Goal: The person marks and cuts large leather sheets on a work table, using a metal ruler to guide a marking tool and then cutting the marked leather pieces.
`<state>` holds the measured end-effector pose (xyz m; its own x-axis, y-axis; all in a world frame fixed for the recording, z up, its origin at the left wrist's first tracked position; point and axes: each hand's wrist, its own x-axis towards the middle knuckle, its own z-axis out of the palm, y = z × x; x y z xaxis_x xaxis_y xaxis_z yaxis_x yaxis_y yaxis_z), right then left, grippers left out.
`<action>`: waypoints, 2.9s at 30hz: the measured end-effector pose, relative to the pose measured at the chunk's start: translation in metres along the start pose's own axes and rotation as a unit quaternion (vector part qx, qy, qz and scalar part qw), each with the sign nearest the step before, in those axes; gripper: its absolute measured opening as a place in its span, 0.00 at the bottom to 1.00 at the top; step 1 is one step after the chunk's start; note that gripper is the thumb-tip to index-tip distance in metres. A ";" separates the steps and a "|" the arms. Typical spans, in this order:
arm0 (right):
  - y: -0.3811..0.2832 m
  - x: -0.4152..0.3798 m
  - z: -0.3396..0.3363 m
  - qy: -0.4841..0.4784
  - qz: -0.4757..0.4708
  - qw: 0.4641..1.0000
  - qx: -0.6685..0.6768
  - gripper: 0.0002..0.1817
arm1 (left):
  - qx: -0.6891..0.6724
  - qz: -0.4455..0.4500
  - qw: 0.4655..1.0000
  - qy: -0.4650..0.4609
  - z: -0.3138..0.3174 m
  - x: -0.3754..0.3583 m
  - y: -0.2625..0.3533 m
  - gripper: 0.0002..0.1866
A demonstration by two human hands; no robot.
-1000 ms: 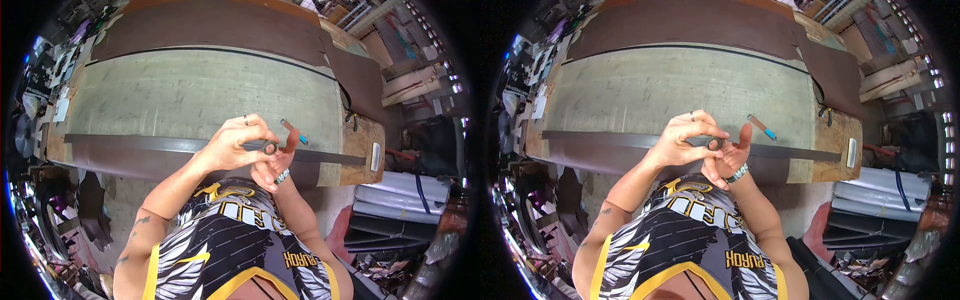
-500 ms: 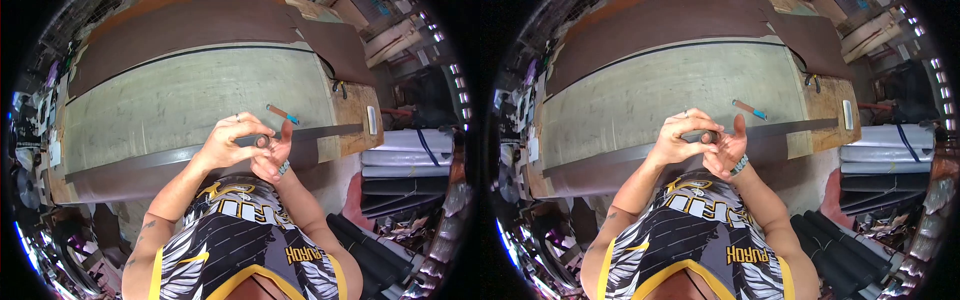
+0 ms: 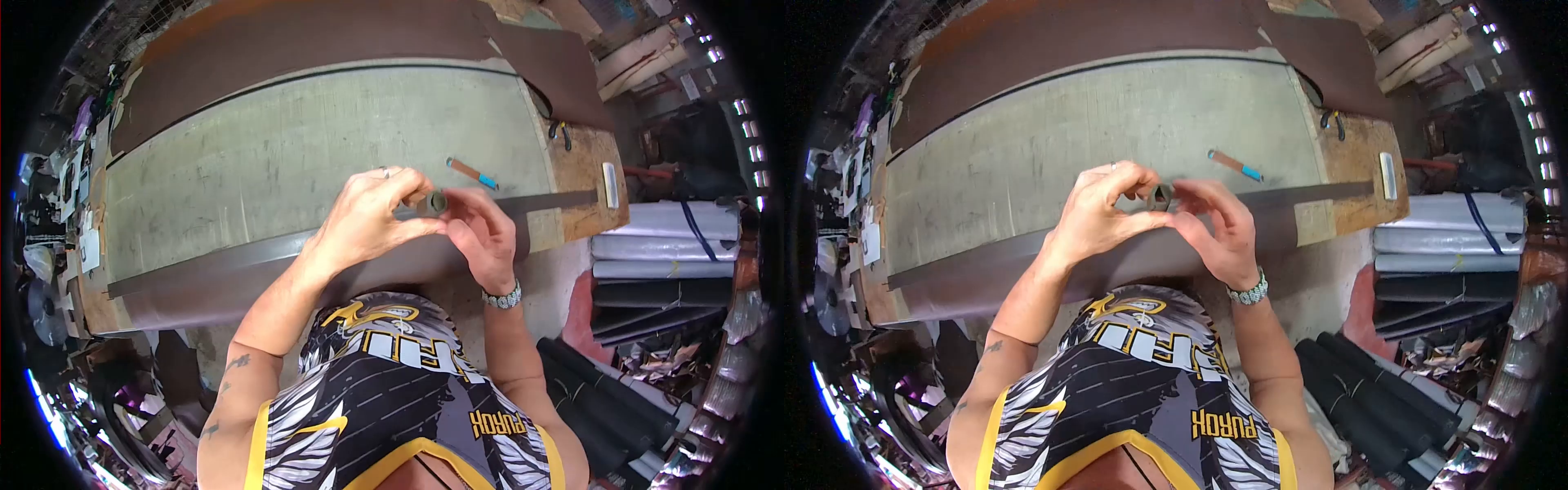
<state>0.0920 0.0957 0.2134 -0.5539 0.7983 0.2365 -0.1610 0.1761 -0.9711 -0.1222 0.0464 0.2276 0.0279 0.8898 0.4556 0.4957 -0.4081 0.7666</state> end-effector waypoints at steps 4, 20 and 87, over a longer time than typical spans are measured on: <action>0.001 0.003 0.025 0.018 -0.008 0.999 -0.030 0.19 | 0.013 -0.004 0.999 -0.034 -0.007 -0.012 -0.010 0.24; -0.012 0.039 0.053 0.024 -0.148 0.946 -0.286 0.13 | -0.059 -0.056 0.996 0.041 -0.040 -0.018 -0.011 0.11; -0.040 0.064 0.054 0.052 -0.091 0.955 -0.278 0.05 | 0.025 0.030 0.968 0.249 -0.003 -0.004 -0.005 0.05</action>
<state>0.0184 0.1086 0.2689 -0.4694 0.7734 0.4261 0.2273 0.5721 -0.7880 -0.1270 0.0441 0.2233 -0.3588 0.6507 0.6692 0.5479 -0.4337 0.7154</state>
